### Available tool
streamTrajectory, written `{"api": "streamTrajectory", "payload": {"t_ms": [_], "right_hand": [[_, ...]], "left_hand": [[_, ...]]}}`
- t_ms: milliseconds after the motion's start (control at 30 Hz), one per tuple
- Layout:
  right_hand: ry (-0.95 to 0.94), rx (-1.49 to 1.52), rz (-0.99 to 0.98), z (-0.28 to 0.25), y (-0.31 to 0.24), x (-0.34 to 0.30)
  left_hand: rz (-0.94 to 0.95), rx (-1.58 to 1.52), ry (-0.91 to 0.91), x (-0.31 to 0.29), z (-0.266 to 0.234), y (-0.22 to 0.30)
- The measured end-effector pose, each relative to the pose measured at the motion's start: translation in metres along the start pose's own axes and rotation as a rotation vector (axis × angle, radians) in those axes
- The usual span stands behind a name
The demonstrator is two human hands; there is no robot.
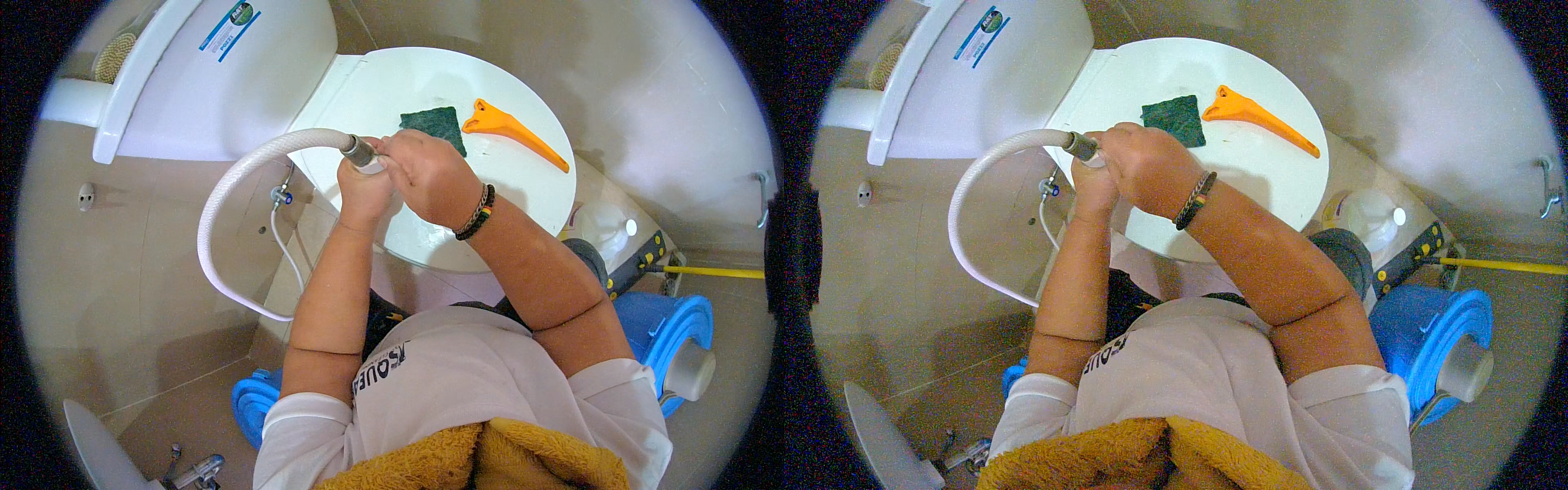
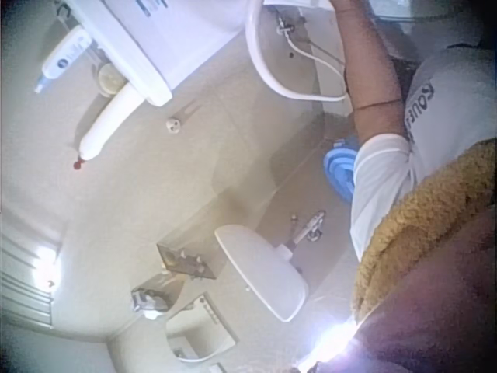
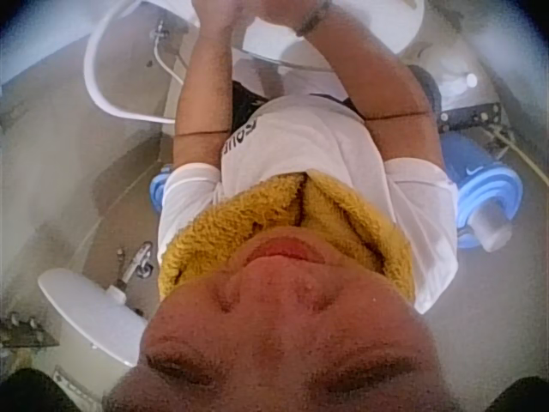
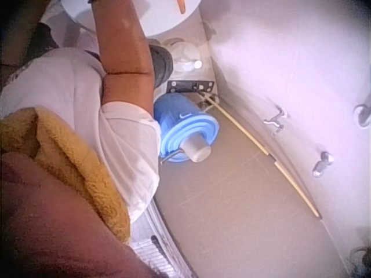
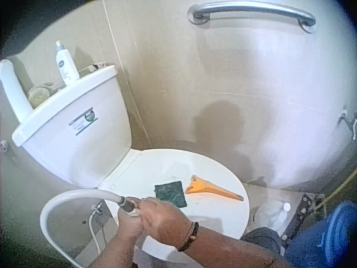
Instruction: The person unscrews and removes a bidet hose from a wall connection, cleans the connection points with a cloth and a scraper tool, and then reattaches the hose by hand.
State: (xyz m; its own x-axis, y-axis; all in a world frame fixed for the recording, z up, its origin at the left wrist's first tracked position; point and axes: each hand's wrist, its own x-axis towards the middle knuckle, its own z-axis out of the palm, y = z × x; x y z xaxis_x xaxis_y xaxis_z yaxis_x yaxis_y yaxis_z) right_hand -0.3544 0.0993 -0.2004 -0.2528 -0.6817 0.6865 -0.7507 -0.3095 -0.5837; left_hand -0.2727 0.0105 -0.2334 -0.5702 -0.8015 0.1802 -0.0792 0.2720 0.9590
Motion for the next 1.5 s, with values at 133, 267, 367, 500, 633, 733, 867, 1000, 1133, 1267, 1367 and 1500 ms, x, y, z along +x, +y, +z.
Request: {"api": "streamTrajectory", "payload": {"t_ms": [133, 267, 367, 500, 633, 733, 867, 1000, 1133, 1267, 1367, 1500], "right_hand": [[0.0, -0.043, -0.047, 0.005, -0.001, -0.004], [-0.034, -0.13, -0.045, 0.009, -0.001, -0.006], [-0.001, 0.034, 0.004, 0.001, 0.002, -0.002], [-0.003, 0.047, 0.086, -0.003, 0.0, 0.005], [-0.109, 0.004, 0.144, -0.009, 0.009, 0.012], [-0.163, 0.052, 0.22, -0.012, 0.009, 0.011], [-0.093, 0.146, 0.102, -0.01, 0.011, 0.01], [-0.176, 0.129, 0.138, -0.016, 0.012, 0.017], [-0.215, 0.089, 0.142, -0.015, 0.02, 0.02], [-0.23, 0.109, 0.13, -0.017, 0.022, 0.018], [-0.229, 0.194, 0.051, -0.018, 0.021, 0.015], [-0.217, 0.17, -0.025, -0.018, 0.02, 0.018]], "left_hand": [[-0.075, -0.129, 0.005, -0.001, 0.003, 0.008], [-0.137, -0.276, 0.042, 0.0, 0.004, 0.007], [-0.063, -0.079, 0.051, -0.003, 0.005, 0.011], [0.018, 0.086, 0.031, 0.0, 0.004, 0.011], [-0.052, 0.068, 0.011, 0.0, 0.005, 0.014], [-0.055, 0.084, -0.021, 0.001, 0.0, 0.01], [-0.031, 0.003, -0.054, 0.002, -0.001, 0.009], [-0.038, 0.022, -0.082, 0.002, -0.001, 0.01], [-0.067, 0.089, -0.103, 0.004, -0.004, 0.005], [-0.126, 0.098, -0.16, 0.003, -0.007, 0.009], [-0.126, -0.069, -0.197, 0.002, -0.009, 0.004], [-0.132, -0.072, -0.207, 0.001, -0.009, 0.004]]}}
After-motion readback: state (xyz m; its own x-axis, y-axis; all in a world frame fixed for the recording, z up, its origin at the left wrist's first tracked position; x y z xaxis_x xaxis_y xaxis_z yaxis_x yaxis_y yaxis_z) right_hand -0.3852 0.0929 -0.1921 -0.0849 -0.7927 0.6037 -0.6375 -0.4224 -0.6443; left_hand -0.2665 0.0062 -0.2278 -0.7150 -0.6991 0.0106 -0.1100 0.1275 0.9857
